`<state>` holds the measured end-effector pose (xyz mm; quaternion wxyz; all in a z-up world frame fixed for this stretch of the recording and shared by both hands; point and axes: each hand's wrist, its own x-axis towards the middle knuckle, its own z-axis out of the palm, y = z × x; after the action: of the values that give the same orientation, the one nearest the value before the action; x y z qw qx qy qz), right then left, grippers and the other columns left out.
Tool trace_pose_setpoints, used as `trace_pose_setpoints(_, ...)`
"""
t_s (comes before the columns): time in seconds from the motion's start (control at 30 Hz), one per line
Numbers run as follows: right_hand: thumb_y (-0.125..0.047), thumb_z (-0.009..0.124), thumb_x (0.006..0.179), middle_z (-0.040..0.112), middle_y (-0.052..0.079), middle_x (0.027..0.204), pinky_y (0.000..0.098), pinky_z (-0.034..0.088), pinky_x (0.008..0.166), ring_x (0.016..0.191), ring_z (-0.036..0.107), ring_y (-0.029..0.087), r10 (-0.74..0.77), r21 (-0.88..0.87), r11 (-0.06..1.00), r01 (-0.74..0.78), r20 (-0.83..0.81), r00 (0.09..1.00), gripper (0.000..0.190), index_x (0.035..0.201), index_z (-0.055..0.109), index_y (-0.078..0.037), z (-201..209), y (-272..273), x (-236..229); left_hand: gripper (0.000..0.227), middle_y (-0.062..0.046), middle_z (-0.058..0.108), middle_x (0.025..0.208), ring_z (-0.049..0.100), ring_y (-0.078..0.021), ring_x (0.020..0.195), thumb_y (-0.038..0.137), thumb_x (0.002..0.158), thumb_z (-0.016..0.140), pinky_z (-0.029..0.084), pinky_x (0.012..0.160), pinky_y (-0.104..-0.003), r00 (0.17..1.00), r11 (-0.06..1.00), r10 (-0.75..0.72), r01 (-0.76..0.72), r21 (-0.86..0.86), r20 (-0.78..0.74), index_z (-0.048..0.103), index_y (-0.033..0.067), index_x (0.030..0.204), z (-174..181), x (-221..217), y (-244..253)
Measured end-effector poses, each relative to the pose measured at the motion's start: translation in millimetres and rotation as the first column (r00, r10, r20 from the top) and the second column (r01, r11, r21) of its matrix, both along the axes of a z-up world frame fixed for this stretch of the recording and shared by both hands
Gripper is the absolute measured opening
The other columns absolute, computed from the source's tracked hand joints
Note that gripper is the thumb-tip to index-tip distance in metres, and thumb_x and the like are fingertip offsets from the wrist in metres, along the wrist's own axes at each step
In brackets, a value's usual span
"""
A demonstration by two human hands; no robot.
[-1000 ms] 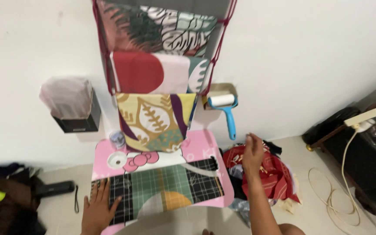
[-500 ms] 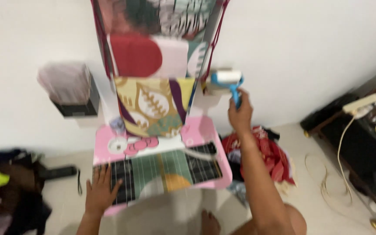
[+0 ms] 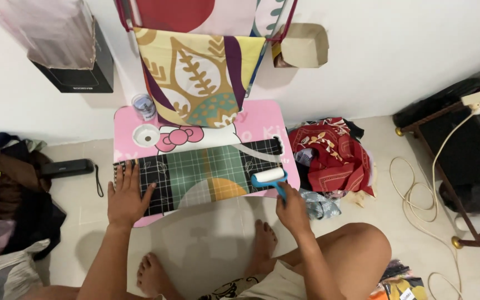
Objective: The person is using a lint roller to remove debris from a small piece of checkered fabric placed on a low table.
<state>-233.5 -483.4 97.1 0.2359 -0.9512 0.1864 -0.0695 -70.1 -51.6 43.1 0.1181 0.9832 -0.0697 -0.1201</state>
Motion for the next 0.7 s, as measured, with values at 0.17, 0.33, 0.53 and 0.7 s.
trace_pose_setpoints(0.17,-0.013,0.064,0.088,0.069,0.022,0.097,0.0525,0.056,0.085,0.099,0.070,0.046,0.072,-0.038,0.997,-0.072,0.009,0.997,0.042,0.130,0.065,-0.014,-9,-9,70,0.085,0.000,0.006,0.176,0.001,-0.0233,0.162,0.075,0.099,0.021,0.015,0.128,-0.055,1.000,1.000,0.000,0.000,-0.005,0.003,0.015,0.0231,0.166,-4,0,0)
trace_pose_setpoints(0.33,-0.015,0.062,0.087,0.069,0.024,0.101,0.0549,0.054,0.091,0.103,0.069,0.046,0.128,-0.045,0.991,-0.129,-0.035,0.991,0.044,0.131,0.062,-0.013,-16,-21,122,0.085,0.000,0.004,0.175,0.000,-0.0239,0.161,0.074,0.100,0.021,0.016,0.126,-0.058,0.998,1.000,-0.029,0.030,0.005,-0.048,0.013,0.0221,0.166,2,1,1)
trace_pose_setpoints(0.53,-0.023,0.065,0.087,0.072,0.021,0.104,0.0542,0.055,0.090,0.105,0.069,0.045,0.056,-0.023,0.998,-0.060,-0.157,0.986,0.043,0.130,0.064,-0.016,24,-6,58,0.085,0.002,0.004,0.176,-0.002,-0.0213,0.162,0.074,0.099,0.024,0.011,0.126,-0.062,0.999,0.999,0.021,-0.019,0.042,-0.047,0.014,0.0243,0.167,-4,8,-2)
trace_pose_setpoints(0.7,-0.021,0.064,0.086,0.073,0.026,0.101,0.0551,0.055,0.087,0.101,0.069,0.047,-0.031,0.084,0.995,0.049,-0.195,0.980,0.041,0.127,0.068,-0.018,67,31,-2,0.080,-0.006,0.021,0.173,0.016,-0.0286,0.159,0.064,0.097,0.044,-0.001,0.120,-0.075,0.999,0.981,-0.004,0.011,0.192,-0.037,0.029,0.0211,0.163,-10,18,-5)
